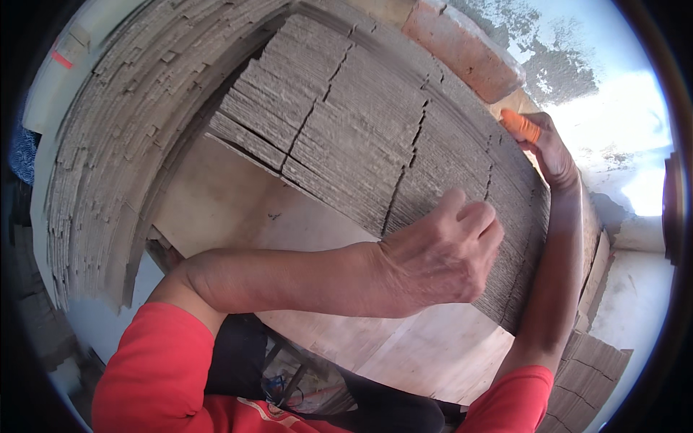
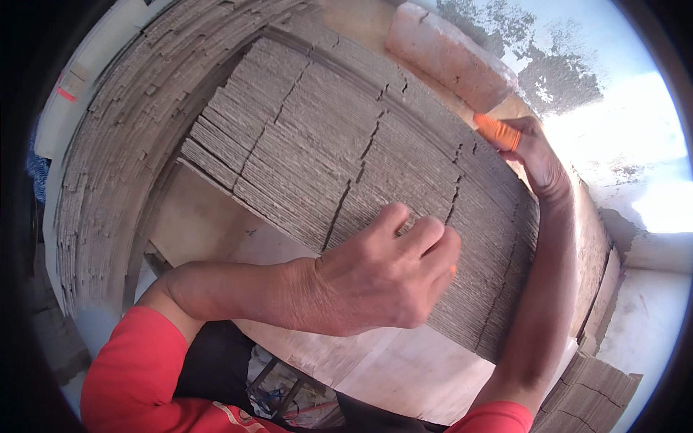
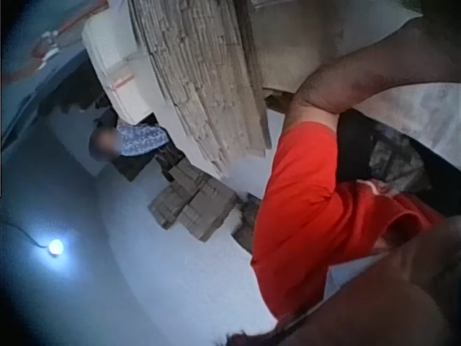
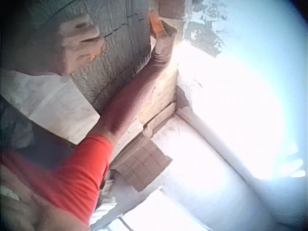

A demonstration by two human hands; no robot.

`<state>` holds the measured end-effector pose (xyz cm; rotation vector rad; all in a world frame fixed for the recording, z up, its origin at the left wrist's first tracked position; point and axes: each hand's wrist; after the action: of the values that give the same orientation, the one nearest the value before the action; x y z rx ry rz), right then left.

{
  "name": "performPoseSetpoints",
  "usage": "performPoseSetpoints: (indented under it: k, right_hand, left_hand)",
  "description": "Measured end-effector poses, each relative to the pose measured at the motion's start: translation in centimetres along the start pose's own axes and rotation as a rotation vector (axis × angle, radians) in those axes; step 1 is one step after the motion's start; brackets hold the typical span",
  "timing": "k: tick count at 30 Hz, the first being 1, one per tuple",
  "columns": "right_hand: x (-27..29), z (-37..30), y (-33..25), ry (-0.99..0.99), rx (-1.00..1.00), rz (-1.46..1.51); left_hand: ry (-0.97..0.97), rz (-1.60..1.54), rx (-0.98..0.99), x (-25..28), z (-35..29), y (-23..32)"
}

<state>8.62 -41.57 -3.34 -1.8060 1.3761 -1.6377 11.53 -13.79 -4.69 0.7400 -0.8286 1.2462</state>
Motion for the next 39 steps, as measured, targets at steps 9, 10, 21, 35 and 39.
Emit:
performPoseSetpoints:
  k: [9,10,21,35,39]
  right_hand:
    - [1.4,9.2,2.4,0.674,0.226,-0.772]
    - [1.4,10.4,2.8,0.714,0.342,-0.836]
    - [2.2,14.1,0.8,0.315,-0.006,-0.999]
    - [4.6,4.5,2.3,-0.134,-0.036,-0.584]
    - [6.3,-0.1,1.8,0.032,-0.054,-0.124]
  left_hand:
    - [0.108,0.01,0.02,-1.3,0.4,-1.3]
    - [0.106,0.016,0.014,-1.5,0.5,-1.3]
    - [0.099,-0.031,0.006,-1.6,0.3,-1.5]
    - [0.023,0.015,-0.05,-1.5,0.5,-2.6]
    - [0.023,0.03,-0.057,-1.8,0.7,-2.1]
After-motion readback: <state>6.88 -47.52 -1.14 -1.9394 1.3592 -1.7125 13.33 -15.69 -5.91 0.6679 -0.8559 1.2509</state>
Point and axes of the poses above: each hand's wrist, its own z-axis towards the middle knuckle, its own x-axis out of the back of the hand, y = z × x, and after that the axes turned 3 degrees about -z, right-handed
